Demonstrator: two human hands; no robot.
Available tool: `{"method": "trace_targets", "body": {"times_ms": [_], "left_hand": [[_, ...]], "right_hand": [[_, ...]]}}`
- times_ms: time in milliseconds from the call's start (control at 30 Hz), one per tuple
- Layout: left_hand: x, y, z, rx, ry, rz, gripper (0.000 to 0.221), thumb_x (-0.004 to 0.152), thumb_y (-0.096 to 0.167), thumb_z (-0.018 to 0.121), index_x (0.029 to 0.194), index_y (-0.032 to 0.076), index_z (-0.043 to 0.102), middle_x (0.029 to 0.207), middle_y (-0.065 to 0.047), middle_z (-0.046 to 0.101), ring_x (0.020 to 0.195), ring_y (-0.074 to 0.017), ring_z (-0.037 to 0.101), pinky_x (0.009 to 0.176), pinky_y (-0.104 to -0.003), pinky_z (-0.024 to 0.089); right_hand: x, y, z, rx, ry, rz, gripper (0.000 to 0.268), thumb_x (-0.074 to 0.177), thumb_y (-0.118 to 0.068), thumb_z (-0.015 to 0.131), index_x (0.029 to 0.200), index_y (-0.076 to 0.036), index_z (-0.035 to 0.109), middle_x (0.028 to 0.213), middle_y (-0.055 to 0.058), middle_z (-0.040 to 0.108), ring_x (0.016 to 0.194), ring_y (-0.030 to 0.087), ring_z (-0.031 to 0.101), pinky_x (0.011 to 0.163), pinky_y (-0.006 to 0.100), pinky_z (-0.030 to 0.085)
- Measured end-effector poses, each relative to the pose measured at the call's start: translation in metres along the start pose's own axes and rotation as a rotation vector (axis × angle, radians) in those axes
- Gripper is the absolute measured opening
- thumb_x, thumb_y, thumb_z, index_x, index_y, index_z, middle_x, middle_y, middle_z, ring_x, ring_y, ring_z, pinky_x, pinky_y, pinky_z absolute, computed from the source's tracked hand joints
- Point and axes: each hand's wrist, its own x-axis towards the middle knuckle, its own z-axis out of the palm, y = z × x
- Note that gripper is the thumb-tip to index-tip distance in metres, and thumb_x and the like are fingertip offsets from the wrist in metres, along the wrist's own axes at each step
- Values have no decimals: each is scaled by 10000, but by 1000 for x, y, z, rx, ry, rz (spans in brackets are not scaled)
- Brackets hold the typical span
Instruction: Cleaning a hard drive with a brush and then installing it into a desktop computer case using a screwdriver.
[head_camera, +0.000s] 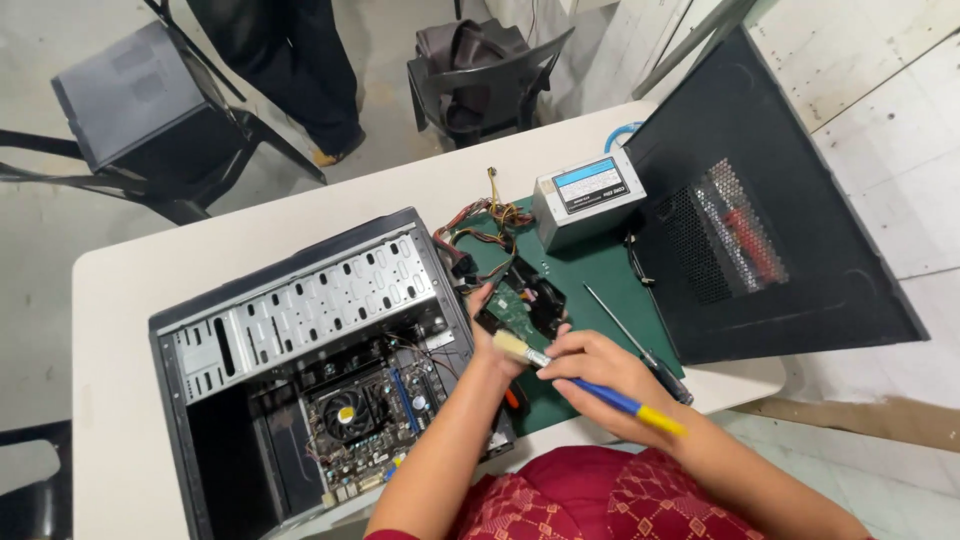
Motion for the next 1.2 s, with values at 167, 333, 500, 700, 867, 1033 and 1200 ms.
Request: {"method": "trace_targets", "body": {"times_ms": [167,333,500,700,867,1033,1200], "left_hand": [[-15,-2,1,8,-58,21,672,759,517,684,1224,33,679,1175,-251,690,1056,-440,667,931,-605,531],[-93,-5,62,168,14,240,404,730,575,577,770,178,638,801,-11,621,788,-220,602,787,-553,537],[-140,-18,78,132,143,424,445,744,596,595,876,174,641,848,36,628,826,-148,587,780,-494,562],[-152,-24,64,194,105,539,437,794,625,519,919,221,629,917,48,619,856,-141,563,863,-505,492],[-163,-24,65,154,93,565,461,808,624,523,916,197,658,869,7,659,823,-163,605,830,-487,517],[-169,-23,60,139,48,630,467,826,618,506,934,187,648,910,-4,660,860,-182,605,830,-467,512],[-173,-19,55,273,-18,598,845,847,717,487,1509,215,333,1574,-102,250,1536,-304,235,1216,-585,265]], "right_hand": [[-24,0,-9,-149,-94,-42,169,886,-117,674,1004,-136,794,1124,106,729,1002,336,730,882,418,580],[-34,-55,-17,-346,-22,-98,157,924,-42,598,1001,-104,720,1103,141,690,878,250,720,801,316,540],[-41,-77,3,-375,22,-376,201,932,-79,587,1058,-58,742,1230,234,645,933,333,690,855,405,572],[-62,-96,3,-408,76,-412,233,908,-58,580,1055,-96,757,1222,246,642,958,313,726,797,364,579],[-58,-102,13,-470,57,-433,152,924,-70,542,947,-67,692,1075,224,659,724,329,650,624,370,534],[-60,-109,18,-453,92,-482,224,936,-105,531,956,-60,750,1102,248,662,793,329,704,677,363,559],[-64,-81,19,-310,184,-431,187,823,-47,619,811,-136,782,940,134,743,659,268,699,669,356,612]]}}
